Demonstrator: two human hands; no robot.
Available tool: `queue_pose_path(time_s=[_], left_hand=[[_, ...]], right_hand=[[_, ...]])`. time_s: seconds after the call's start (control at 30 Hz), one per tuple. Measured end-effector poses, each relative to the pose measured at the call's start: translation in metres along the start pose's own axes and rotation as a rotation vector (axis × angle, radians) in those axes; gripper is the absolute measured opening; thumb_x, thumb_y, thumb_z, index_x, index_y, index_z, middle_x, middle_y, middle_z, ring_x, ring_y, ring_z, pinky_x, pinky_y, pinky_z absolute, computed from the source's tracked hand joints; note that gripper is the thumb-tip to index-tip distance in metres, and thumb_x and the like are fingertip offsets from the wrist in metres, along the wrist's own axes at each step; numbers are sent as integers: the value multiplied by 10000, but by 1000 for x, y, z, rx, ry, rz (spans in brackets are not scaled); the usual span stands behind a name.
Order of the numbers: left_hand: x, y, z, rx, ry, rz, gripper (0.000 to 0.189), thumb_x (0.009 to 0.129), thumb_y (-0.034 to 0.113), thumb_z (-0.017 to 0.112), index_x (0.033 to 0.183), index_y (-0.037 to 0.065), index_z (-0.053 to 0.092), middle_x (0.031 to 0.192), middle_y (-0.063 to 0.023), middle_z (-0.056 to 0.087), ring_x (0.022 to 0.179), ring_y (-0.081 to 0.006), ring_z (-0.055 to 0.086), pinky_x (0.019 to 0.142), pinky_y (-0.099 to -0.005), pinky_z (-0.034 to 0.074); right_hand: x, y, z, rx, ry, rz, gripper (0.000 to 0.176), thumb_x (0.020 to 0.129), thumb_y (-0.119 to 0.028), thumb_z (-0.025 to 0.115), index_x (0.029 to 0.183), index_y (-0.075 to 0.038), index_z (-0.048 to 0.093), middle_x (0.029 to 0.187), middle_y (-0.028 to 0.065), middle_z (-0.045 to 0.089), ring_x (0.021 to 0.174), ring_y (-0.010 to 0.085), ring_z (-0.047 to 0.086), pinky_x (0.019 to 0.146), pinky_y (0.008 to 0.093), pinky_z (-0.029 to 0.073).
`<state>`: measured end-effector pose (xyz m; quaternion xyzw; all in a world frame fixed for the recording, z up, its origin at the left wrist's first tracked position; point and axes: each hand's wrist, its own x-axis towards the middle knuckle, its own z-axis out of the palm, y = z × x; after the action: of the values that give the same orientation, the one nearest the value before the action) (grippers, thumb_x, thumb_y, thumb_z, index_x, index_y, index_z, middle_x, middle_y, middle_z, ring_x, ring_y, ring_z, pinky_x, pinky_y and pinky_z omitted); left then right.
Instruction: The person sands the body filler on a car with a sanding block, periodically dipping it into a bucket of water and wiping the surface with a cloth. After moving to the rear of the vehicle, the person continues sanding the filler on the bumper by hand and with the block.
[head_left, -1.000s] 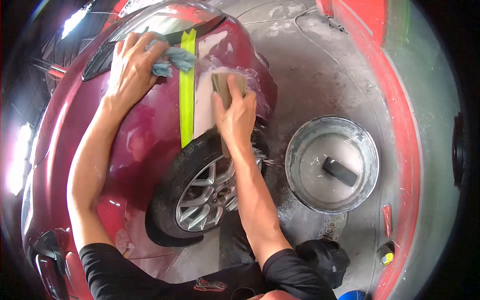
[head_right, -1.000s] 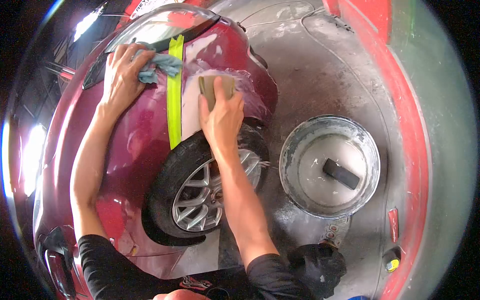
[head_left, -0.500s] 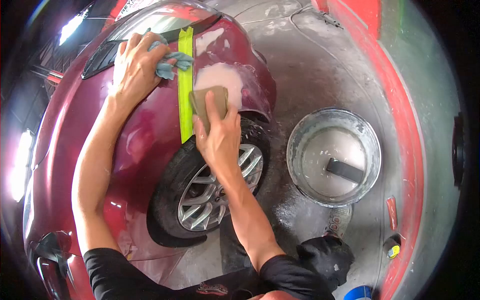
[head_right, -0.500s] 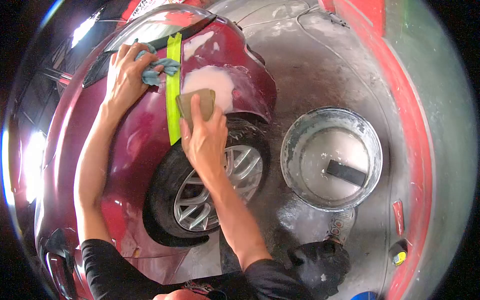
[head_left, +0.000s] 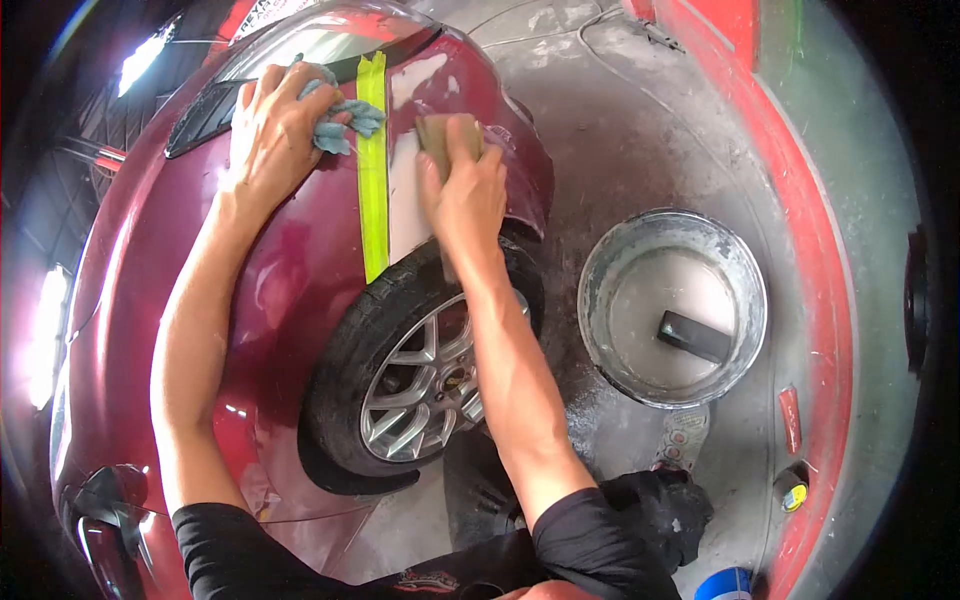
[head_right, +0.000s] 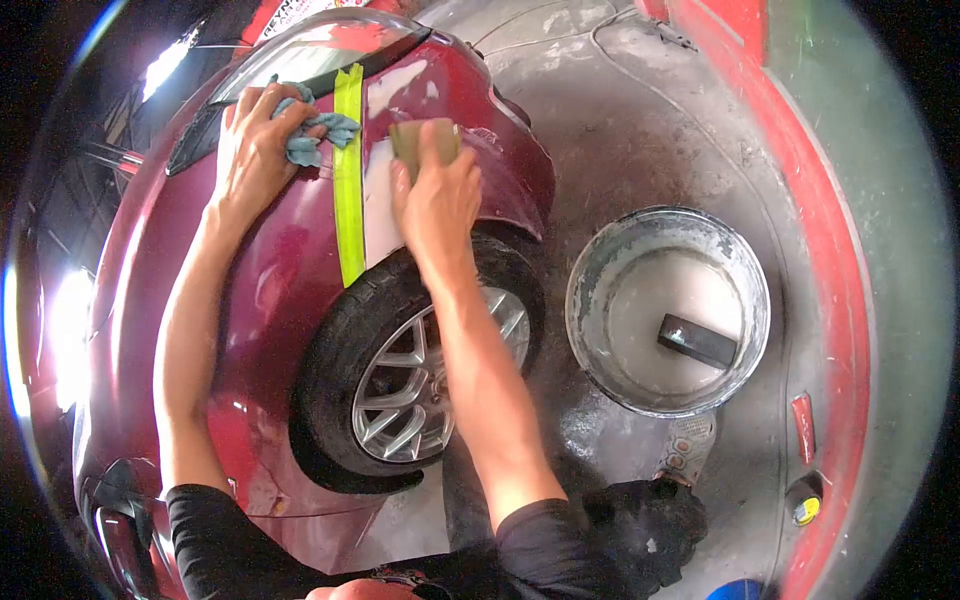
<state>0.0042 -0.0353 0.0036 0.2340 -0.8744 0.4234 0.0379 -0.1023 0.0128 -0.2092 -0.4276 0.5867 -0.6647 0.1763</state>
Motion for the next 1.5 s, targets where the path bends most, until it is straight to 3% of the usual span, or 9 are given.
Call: queue_pose_path(time_s=[0.07,0.13,0.53,0.67,0.83,1.03,1.17,1.37,1.5], left_hand=[[-2,1,-2,12,4,-6,220,880,271,799,1053,136,780,1212,-44,673,1167,-308,590,958,-460,459],[0,2,-1,33,1,-1,220,883,271,798,1055,135,778,1209,-43,673,1161,-307,591,960,-461,457],[2,3,-3,21,-7,-1,217,889,288,805,1038,134,774,1170,-47,676,1108,-305,600,933,-467,455],[3,4,-3,31,46,36,310,829,404,840,961,136,756,1124,-31,670,1080,-309,601,888,-478,458],[3,4,-1,40,10,27,283,829,364,836,905,112,732,1067,-53,665,1040,-313,599,862,-467,488],[0,3,-4,27,-40,21,249,839,315,827,934,110,722,1090,-67,656,1048,-316,597,885,-464,482],[3,3,-2,41,-4,32,248,842,321,825,936,113,729,1105,-63,662,1058,-311,601,869,-465,482],[1,4,-5,25,-54,17,245,819,301,838,936,112,735,1109,-66,668,1067,-315,602,874,-464,479],[5,5,-4,27,-21,20,243,817,295,833,940,110,736,1111,-71,669,1072,-318,602,880,-467,476]], right_hand=[[7,-1,-1,1,13,43,597,956,-284,729,1476,-39,567,1247,353,544,1086,498,583,916,583,494],[-29,-1,4,-22,143,-223,608,953,-288,734,1490,-53,571,1250,361,550,1099,519,579,951,570,498],[-62,-12,-10,52,-94,-61,664,936,-248,762,1544,-113,531,1368,355,496,1220,529,554,969,611,505],[4,2,-12,40,-108,58,570,980,-276,710,1499,-90,565,1334,344,528,1166,511,574,950,602,507],[-32,5,1,-26,24,-140,643,931,-251,755,1523,-109,549,1340,362,517,1188,536,560,990,596,497],[21,-1,-11,-5,-105,47,595,968,-280,719,1517,-125,550,1354,366,523,1209,521,565,985,589,499],[-29,1,3,-13,70,-190,670,935,-251,759,1552,-143,520,1373,361,507,1214,525,561,985,599,495],[25,-7,-7,-15,-109,23,559,971,-259,715,1492,-132,556,1358,333,527,1214,506,558,955,596,506],[-21,-1,7,-2,56,-170,656,932,-237,757,1538,-142,527,1374,356,513,1221,533,544,953,614,502]])
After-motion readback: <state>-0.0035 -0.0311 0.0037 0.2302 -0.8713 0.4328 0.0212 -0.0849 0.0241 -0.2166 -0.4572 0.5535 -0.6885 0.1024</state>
